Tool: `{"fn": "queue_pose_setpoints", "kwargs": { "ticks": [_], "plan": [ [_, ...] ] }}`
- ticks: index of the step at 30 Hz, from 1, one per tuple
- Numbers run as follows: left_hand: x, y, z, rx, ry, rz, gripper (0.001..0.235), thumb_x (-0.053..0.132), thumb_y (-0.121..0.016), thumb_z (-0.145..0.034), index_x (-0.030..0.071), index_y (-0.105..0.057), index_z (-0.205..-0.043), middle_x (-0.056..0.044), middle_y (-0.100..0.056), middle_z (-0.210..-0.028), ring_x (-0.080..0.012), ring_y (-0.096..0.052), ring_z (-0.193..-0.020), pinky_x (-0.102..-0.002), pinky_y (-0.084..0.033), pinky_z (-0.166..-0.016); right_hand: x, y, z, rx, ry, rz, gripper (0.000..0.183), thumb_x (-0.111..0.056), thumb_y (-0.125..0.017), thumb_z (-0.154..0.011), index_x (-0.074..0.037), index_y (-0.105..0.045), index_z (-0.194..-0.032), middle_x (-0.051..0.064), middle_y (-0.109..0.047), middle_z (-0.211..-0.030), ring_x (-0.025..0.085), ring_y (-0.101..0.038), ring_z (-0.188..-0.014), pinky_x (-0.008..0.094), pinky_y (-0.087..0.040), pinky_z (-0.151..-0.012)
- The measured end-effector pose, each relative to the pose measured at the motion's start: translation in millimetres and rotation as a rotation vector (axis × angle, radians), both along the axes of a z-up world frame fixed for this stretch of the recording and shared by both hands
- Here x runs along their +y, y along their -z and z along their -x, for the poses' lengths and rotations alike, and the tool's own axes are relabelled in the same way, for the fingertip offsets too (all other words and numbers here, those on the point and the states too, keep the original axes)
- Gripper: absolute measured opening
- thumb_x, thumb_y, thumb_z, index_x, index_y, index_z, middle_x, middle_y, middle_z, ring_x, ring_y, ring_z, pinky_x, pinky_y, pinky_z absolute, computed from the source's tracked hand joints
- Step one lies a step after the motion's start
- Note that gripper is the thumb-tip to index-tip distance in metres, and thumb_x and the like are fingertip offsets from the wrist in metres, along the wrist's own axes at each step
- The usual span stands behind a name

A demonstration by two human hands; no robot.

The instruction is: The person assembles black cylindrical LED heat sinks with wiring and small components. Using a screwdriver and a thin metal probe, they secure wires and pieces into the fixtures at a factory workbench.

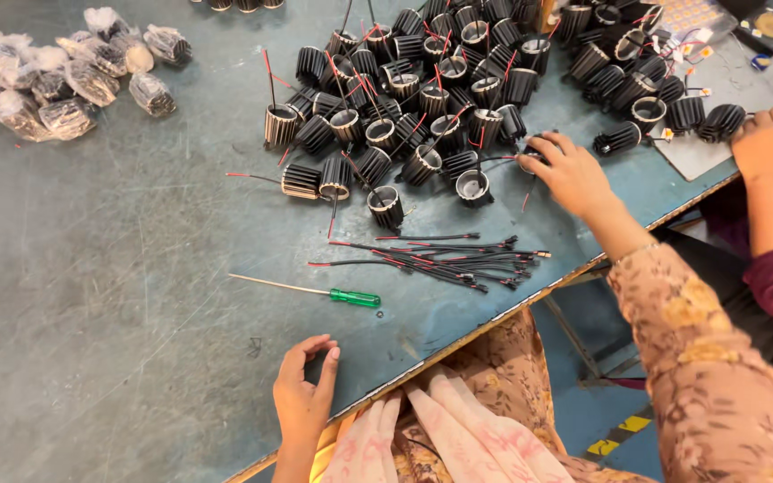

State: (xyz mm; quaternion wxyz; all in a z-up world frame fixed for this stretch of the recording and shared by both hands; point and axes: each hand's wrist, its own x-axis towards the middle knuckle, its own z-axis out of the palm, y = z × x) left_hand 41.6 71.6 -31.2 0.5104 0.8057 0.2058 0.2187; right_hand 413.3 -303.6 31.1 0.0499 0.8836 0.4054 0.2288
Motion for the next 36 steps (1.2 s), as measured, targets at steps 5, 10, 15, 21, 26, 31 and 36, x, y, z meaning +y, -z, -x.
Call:
{"fn": "queue_pose_setpoints", "kwargs": {
  "ticks": [5, 10, 15, 21, 26, 31, 36],
  "plan": [
    [0, -1, 1, -0.017, -0.016, -0.005, 0.024, 0.016, -0.077, -0.087, 0.005, -0.071, -0.108, -0.008, -0.078, -0.098, -0.0178, -0.074, -0.090, -0.031, -0.056, -0.086, -14, 2, -57, 0.488, 0.300, -0.413, 0.053, -0.026, -0.081, -0.090, -0.011, -0.063, -0.138, 0.013, -0.067, -0.131, 0.032, -0.066, -0.114, 0.042, -0.053, -0.098],
    [-3, -10, -3, -0.003, -0.036, 0.018, 0.024, 0.015, -0.076, -0.088, 0.006, -0.071, -0.109, -0.008, -0.077, -0.096, -0.0194, -0.074, -0.088, -0.031, -0.057, -0.084, -22, 56, -81, 0.254, 0.381, -0.627, 0.052, -0.030, -0.077, -0.104, -0.002, -0.056, -0.143, 0.021, -0.062, -0.140, 0.038, -0.060, -0.130, 0.045, -0.049, -0.109],
    [-5, -18, -5, -0.020, -0.039, -0.014, 0.023, 0.014, -0.076, -0.087, 0.007, -0.071, -0.109, -0.008, -0.077, -0.095, -0.0208, -0.074, -0.088, -0.032, -0.057, -0.082, -13, 96, -66, 0.147, 0.405, -0.739, 0.074, -0.031, -0.081, -0.101, -0.001, -0.043, -0.157, 0.022, -0.058, -0.143, 0.042, -0.051, -0.134, 0.049, -0.041, -0.113],
    [-6, -18, -5, -0.009, -0.039, -0.025, 0.022, 0.014, -0.077, -0.086, 0.007, -0.073, -0.107, -0.007, -0.076, -0.095, -0.0206, -0.074, -0.089, -0.032, -0.057, -0.082, -16, 92, -70, 0.098, 0.372, -0.679, 0.081, -0.029, -0.091, -0.092, 0.003, -0.044, -0.149, 0.025, -0.056, -0.144, 0.044, -0.049, -0.130, 0.050, -0.038, -0.110],
    [-4, -14, -3, -0.020, -0.032, -0.051, 0.022, 0.014, -0.077, -0.087, 0.007, -0.072, -0.107, -0.007, -0.076, -0.096, -0.0204, -0.073, -0.089, -0.032, -0.056, -0.083, 0, 69, -28, 0.071, 0.297, -0.949, 0.078, -0.023, -0.090, -0.092, 0.006, -0.044, -0.148, 0.022, -0.053, -0.132, 0.037, -0.052, -0.125, 0.047, -0.041, -0.106],
    [-5, -11, -5, -0.042, -0.034, -0.074, 0.022, 0.015, -0.076, -0.088, 0.007, -0.071, -0.108, -0.007, -0.076, -0.097, -0.0195, -0.073, -0.090, -0.032, -0.056, -0.083, 83, 30, 134, 0.192, 0.007, -0.911, 0.015, -0.014, -0.072, -0.099, -0.008, -0.068, -0.113, 0.008, -0.067, -0.119, 0.028, -0.061, -0.116, 0.041, -0.047, -0.104],
    [-3, -34, -12, -0.088, 0.048, -0.132, 0.021, 0.016, -0.077, -0.088, 0.009, -0.072, -0.107, -0.008, -0.075, -0.104, -0.0248, -0.072, -0.095, -0.034, -0.056, -0.084, 96, 4, 177, 0.277, -0.056, -0.649, 0.024, -0.016, -0.071, -0.094, -0.009, -0.072, -0.117, 0.007, -0.067, -0.124, 0.030, -0.059, -0.118, 0.043, -0.042, -0.103]
  ]
}}
